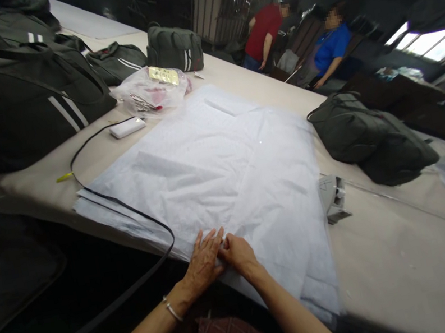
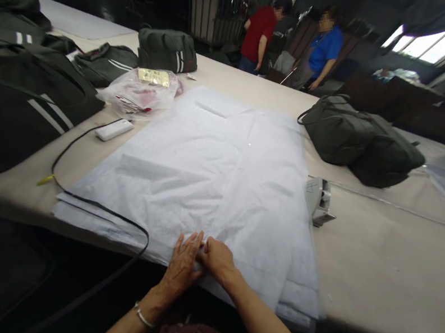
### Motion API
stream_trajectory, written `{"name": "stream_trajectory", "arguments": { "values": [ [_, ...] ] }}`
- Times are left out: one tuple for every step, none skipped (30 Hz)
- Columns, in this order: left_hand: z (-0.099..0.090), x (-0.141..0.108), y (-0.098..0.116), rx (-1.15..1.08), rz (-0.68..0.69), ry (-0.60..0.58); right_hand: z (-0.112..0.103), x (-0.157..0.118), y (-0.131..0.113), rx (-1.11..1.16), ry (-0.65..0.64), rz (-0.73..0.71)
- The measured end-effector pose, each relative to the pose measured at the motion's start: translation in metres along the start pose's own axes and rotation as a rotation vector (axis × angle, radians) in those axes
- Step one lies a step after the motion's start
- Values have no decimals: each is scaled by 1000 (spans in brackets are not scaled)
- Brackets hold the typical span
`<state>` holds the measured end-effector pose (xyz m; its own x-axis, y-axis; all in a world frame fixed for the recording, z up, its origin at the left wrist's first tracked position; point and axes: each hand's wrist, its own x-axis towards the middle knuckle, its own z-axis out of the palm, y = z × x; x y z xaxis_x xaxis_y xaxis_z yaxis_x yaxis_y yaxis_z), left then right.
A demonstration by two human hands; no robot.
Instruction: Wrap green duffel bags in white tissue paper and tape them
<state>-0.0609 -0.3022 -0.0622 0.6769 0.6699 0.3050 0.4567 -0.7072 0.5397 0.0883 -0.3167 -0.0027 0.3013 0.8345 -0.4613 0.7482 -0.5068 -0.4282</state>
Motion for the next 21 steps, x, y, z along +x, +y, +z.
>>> {"name": "stream_trajectory", "arguments": {
  "values": [
    [0,0,-1,0,1,-9,-2,-1,1,-12,7,21],
    [0,-1,-1,2,2,-17,-3,-2,3,-4,15,40],
    [1,-1,-2,5,3,-24,-4,-3,4,22,21,54],
    [1,-1,-3,7,6,-31,-6,-4,6,64,20,63],
    [1,-1,-4,9,9,-33,-8,-4,7,118,10,68],
    [1,-1,-4,10,11,-33,-11,-5,9,180,-7,72],
    [0,-1,-5,8,12,-33,-16,-6,12,240,-29,74],
    [-1,-1,-6,4,12,-35,-24,-7,16,292,-49,76],
    [-3,-1,-7,-3,10,-41,-34,-9,22,345,-58,81],
    [-5,-1,-8,-12,9,-52,-46,-11,31,395,-50,87],
    [-8,-1,-9,-20,9,-68,-61,-14,42,438,-19,95],
    [-11,-1,-11,-26,14,-85,-78,-16,55,474,36,107],
    [-12,-1,-12,-26,25,-95,-96,-19,71,504,113,123],
    [-13,-1,-14,-18,42,-100,-115,-22,88,527,210,145],
    [-13,-2,-17,-1,64,-98,-133,-24,106,542,320,173],
    [-11,-3,-20,23,95,-85,-152,-25,125,550,437,206],
    [-7,-5,-23,51,123,-71,-169,-26,143,551,553,243],
    [-2,-6,-28,83,151,-52,-184,-25,160,546,665,280],
    [5,-7,-33,109,183,-16,-199,-23,176,537,767,318],
    [12,-8,-39,135,186,17,-213,-18,191,527,856,353],
    [18,-9,-45,152,199,45,-225,-13,204,520,928,385]
  ]
}}
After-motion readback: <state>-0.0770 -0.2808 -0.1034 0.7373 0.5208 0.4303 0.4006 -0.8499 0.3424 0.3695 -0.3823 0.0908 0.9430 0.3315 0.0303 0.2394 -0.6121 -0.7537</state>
